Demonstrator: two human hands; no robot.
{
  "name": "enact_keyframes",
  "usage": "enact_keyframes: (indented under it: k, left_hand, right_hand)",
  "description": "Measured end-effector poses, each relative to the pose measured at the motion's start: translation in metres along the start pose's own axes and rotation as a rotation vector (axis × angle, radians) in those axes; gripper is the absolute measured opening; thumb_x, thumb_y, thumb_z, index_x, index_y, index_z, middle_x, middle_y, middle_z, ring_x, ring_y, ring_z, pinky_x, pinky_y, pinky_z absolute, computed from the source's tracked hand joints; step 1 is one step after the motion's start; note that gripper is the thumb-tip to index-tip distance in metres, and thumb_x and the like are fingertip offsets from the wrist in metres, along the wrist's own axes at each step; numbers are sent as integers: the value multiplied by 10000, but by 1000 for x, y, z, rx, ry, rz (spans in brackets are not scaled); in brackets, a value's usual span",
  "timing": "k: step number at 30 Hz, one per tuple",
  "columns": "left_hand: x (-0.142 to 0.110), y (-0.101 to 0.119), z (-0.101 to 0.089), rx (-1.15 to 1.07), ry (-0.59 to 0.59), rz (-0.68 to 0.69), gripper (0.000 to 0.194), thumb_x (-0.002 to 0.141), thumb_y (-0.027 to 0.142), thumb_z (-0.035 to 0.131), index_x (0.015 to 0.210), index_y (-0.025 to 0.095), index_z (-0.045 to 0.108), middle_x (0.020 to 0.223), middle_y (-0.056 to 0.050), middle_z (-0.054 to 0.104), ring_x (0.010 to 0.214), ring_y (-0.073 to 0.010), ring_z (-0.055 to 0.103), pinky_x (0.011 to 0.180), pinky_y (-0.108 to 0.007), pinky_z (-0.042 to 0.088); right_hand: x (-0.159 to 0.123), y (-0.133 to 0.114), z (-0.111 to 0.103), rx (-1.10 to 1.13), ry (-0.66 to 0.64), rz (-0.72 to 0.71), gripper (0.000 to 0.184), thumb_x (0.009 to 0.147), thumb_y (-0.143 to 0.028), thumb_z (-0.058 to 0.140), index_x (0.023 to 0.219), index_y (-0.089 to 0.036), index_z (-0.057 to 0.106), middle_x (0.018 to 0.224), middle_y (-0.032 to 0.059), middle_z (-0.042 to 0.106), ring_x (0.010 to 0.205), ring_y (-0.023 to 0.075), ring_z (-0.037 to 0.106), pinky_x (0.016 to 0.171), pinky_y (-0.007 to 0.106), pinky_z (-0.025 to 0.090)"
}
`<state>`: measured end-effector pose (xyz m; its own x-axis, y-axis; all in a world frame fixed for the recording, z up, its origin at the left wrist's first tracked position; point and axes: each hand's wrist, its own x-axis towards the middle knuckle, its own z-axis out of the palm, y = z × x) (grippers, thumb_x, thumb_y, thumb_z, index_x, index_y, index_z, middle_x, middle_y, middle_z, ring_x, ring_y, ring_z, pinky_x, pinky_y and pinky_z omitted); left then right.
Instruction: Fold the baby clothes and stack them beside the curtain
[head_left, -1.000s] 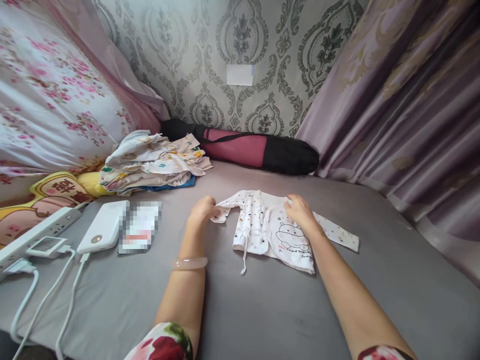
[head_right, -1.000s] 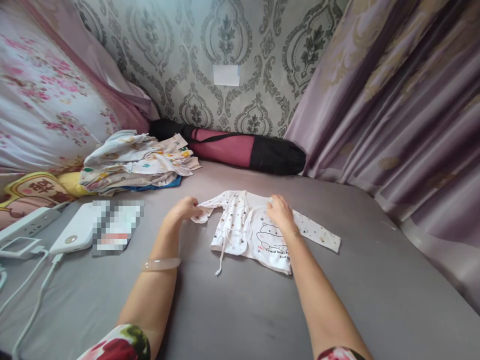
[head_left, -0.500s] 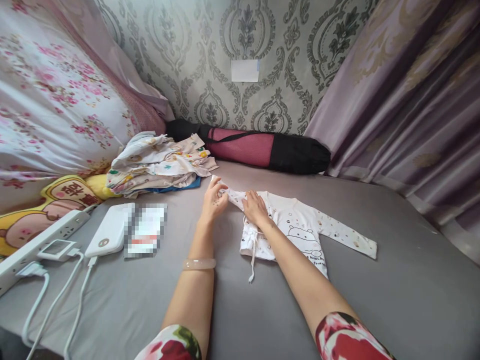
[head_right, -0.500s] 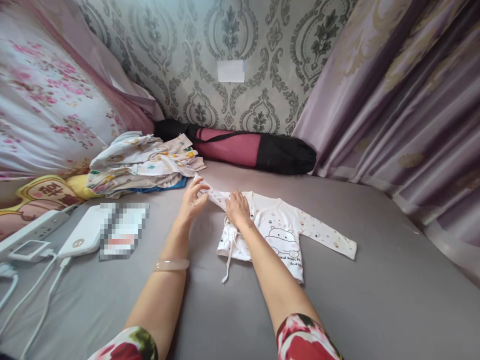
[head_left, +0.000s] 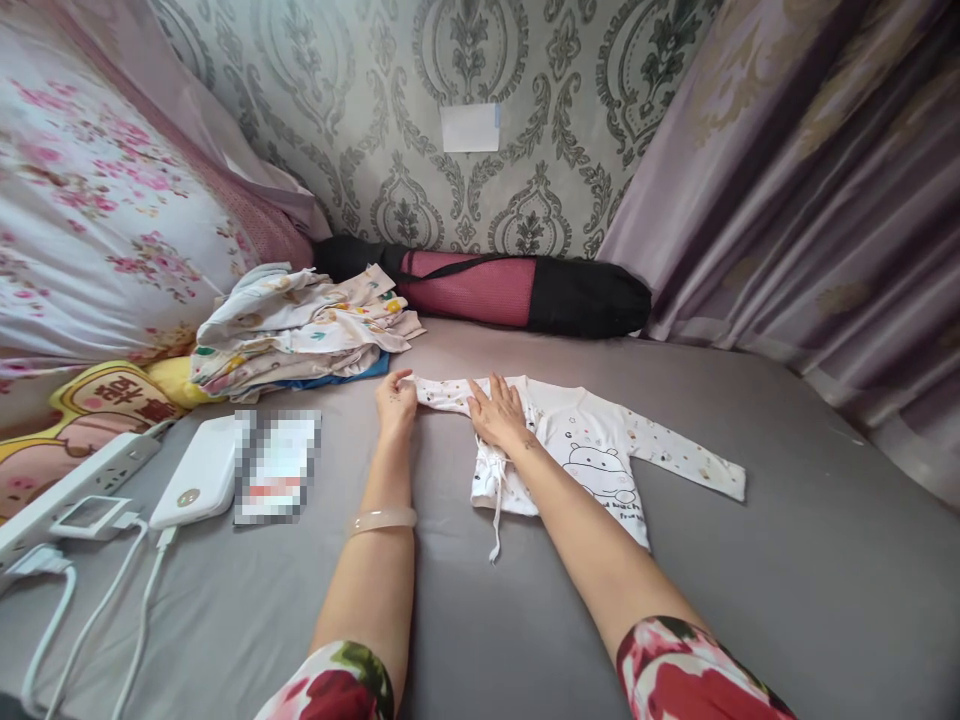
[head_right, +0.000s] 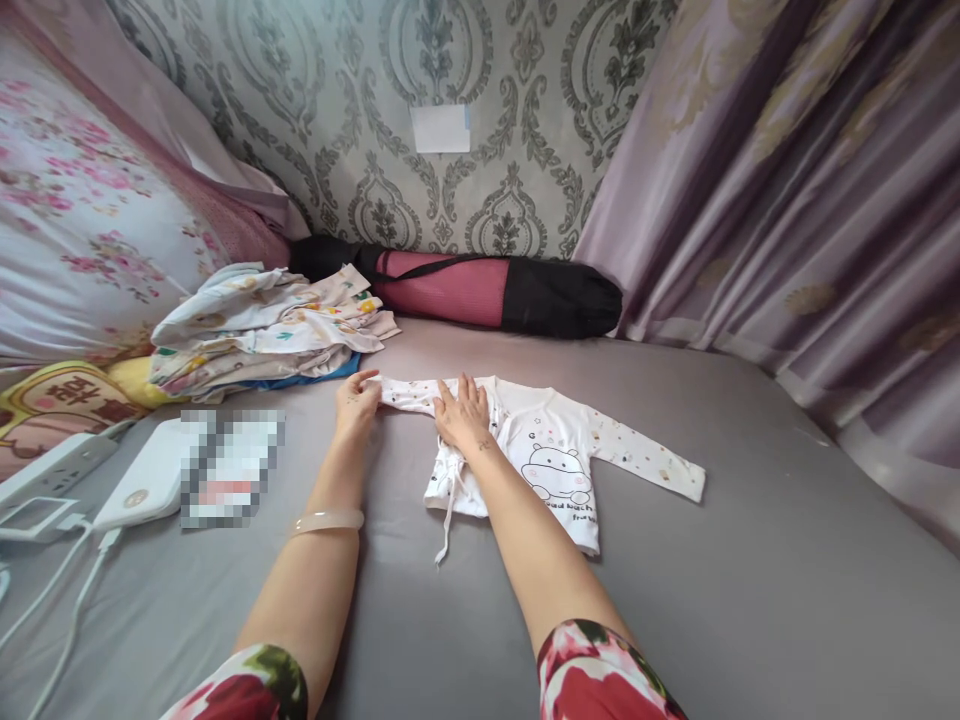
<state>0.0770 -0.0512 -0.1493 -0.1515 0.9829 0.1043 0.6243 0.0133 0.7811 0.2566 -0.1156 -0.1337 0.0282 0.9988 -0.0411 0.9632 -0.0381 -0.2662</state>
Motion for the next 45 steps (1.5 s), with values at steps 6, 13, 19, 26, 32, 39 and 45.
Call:
enact_keyframes:
  k: [6, 13, 19, 26, 32, 39, 45]
  left_hand:
    - [-7, 12, -9, 70, 79, -8, 411, 802, 148, 422, 1120, 149, 683, 1191, -133, 648, 1152, -281, 584, 1031, -405, 428]
    - [-24, 56, -21, 104, -47, 129, 349, 826, 267, 507, 1112, 160, 677, 1108, -114, 677, 1053, -256, 625, 951, -368, 478]
    - [-72, 115, -12, -97, -593, 361, 221, 814, 281, 506, 875, 145, 669, 797, -54, 712, 660, -146, 651, 602, -228, 490]
    - [-118, 123, 25, 452, -915, 480, 182, 820, 205, 506, 800, 145, 677, 731, -48, 699, 676, -144, 646, 574, -205, 439]
    - [-133, 134, 13, 724, -934, 548, 285, 790, 293, 592, 1021, 157, 689, 985, -84, 720, 866, -199, 664, 680, -234, 460]
    - [-180, 123, 3, 748, -755, 653, 274, 830, 282, 603, 1056, 132, 638, 1099, -130, 655, 1115, -250, 574, 929, -291, 448]
    - [-203, 105, 17, 720, -523, 573, 204, 920, 244, 471, 1039, 154, 612, 1129, -131, 602, 1070, -269, 556, 843, -340, 468]
  right_hand:
    - [2, -1, -1, 40, -26, 17, 541, 1020, -420, 213, 1540, -289, 287, 1644, 61, 126, 1504, 244, 63, 1189, 454, 9]
    - [-6, 18, -49, 367, 49, -23, 539, 1002, -386, 314, 1501, -191, 366, 1606, 81, 261, 1478, 182, 211, 1170, 319, 216]
    - [-71, 64, -70, 691, 82, 119, 275, 935, -261, 408, 905, -158, 661, 939, 85, 729, 810, 185, 704, 759, 295, 551]
    - [-112, 92, -41, 804, -184, 260, 130, 886, -202, 518, 769, -163, 559, 677, 33, 647, 523, 120, 609, 477, 201, 461]
    - [-129, 91, -49, 506, -277, 12, 425, 709, -265, 738, 1081, -173, 555, 1036, 58, 645, 833, 157, 630, 686, 216, 469]
    - [-150, 67, -66, 200, -237, 42, 314, 741, -196, 621, 1052, -189, 575, 1161, 92, 599, 977, 197, 603, 751, 230, 422]
    - [-140, 78, -55, 330, -92, 134, 81, 808, -252, 571, 777, -189, 612, 842, 37, 682, 793, 167, 600, 641, 229, 370]
